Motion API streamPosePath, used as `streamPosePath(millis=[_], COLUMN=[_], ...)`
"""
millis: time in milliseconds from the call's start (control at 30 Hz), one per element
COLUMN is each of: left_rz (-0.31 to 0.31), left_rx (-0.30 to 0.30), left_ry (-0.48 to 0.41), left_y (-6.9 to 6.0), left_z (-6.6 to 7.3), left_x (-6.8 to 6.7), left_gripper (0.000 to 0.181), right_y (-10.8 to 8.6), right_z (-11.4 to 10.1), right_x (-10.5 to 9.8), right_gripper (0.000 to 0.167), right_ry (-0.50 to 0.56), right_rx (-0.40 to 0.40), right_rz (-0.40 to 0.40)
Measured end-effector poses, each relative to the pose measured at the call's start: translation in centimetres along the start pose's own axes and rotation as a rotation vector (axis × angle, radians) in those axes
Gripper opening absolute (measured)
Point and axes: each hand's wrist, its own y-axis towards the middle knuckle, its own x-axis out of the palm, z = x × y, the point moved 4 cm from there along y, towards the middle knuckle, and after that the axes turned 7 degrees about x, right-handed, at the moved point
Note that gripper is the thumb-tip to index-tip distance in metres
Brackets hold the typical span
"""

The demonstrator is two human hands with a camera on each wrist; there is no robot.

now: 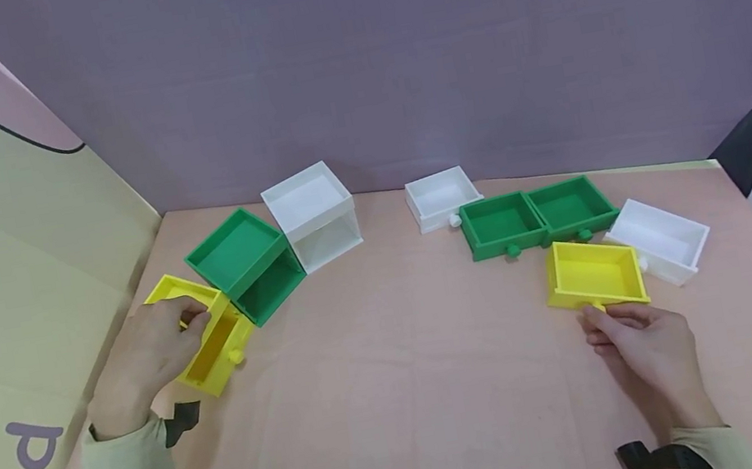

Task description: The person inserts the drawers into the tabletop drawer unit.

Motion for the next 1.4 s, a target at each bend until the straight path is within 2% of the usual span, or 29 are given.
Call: streamPosePath(millis=[267, 600, 800, 1033, 1400], left_rz=[-0.009, -0.018, -0.019, -0.03, -0.028], left_rx=[-0.01, -0.015, -0.014, -0.025, -0.021], left_ry=[-0.01, -0.009, -0.006, -0.011, -0.007], left_y=[0.0, 0.1, 0.2, 0.1, 0.0], left_z=[-0.2, -0.2, -0.1, -0.3, -0.2], left_x=[-0.1, -0.1, -0.1, -0.1, -0.1], left_gripper=[0.022, 0.021, 0.021, 0.024, 0.022], right_y=[-0.4, -0.7, -1.1, -1.9, -3.4], right_z=[-0.1, -0.5, -1.1, -2.2, -2.8], right_x=[0.3, 0.0, 0.0, 0.3, 0.9], right_gripper=[0.074, 0.066, 0.061, 0.062, 0.027], right_ry=[0.036, 0.139, 0.125, 0.138, 0.174], right_rx=[-0.02, -0.018, -0.046, -0.126, -0.209], right_rz=[0.013, 0.109, 0.134, 0.123, 0.073])
